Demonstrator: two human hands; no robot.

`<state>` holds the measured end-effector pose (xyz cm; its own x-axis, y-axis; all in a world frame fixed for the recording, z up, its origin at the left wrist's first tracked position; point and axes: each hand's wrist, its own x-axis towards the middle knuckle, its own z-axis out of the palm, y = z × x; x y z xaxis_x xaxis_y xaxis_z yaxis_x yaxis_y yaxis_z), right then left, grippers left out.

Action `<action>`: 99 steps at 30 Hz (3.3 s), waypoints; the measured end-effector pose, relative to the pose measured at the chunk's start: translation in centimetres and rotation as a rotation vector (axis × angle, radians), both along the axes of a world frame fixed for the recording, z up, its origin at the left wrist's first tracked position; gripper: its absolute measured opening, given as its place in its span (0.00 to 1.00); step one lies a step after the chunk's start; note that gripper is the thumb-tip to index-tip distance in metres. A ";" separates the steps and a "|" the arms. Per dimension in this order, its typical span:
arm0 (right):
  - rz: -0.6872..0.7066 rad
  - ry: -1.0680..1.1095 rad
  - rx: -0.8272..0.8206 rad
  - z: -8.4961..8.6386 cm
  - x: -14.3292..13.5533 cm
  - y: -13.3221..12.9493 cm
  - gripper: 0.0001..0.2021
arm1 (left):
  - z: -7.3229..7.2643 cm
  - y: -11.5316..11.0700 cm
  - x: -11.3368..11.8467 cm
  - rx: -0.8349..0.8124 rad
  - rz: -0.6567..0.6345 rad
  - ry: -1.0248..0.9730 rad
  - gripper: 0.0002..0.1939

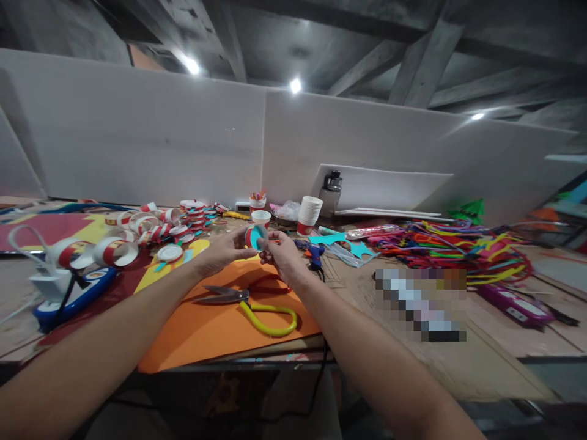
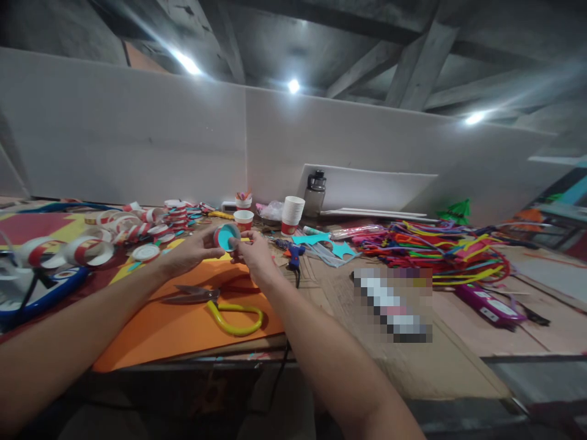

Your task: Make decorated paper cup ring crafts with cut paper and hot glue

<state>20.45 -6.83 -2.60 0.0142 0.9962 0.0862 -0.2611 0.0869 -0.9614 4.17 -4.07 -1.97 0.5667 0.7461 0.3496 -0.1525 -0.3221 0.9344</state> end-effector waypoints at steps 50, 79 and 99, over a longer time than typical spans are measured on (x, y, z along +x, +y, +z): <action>-0.287 -1.191 0.373 1.3 2.2 -2.3 0.19 | 0.9 1.7 -1.5 -0.206 0.010 -0.491 0.27; -0.282 -1.399 0.402 1.4 2.7 -2.1 0.20 | 1.3 1.1 -1.3 -0.202 0.011 -0.454 0.24; -0.267 -1.521 0.381 2.4 2.7 -2.7 0.21 | 1.1 1.9 -2.1 -0.225 -0.060 -0.446 0.26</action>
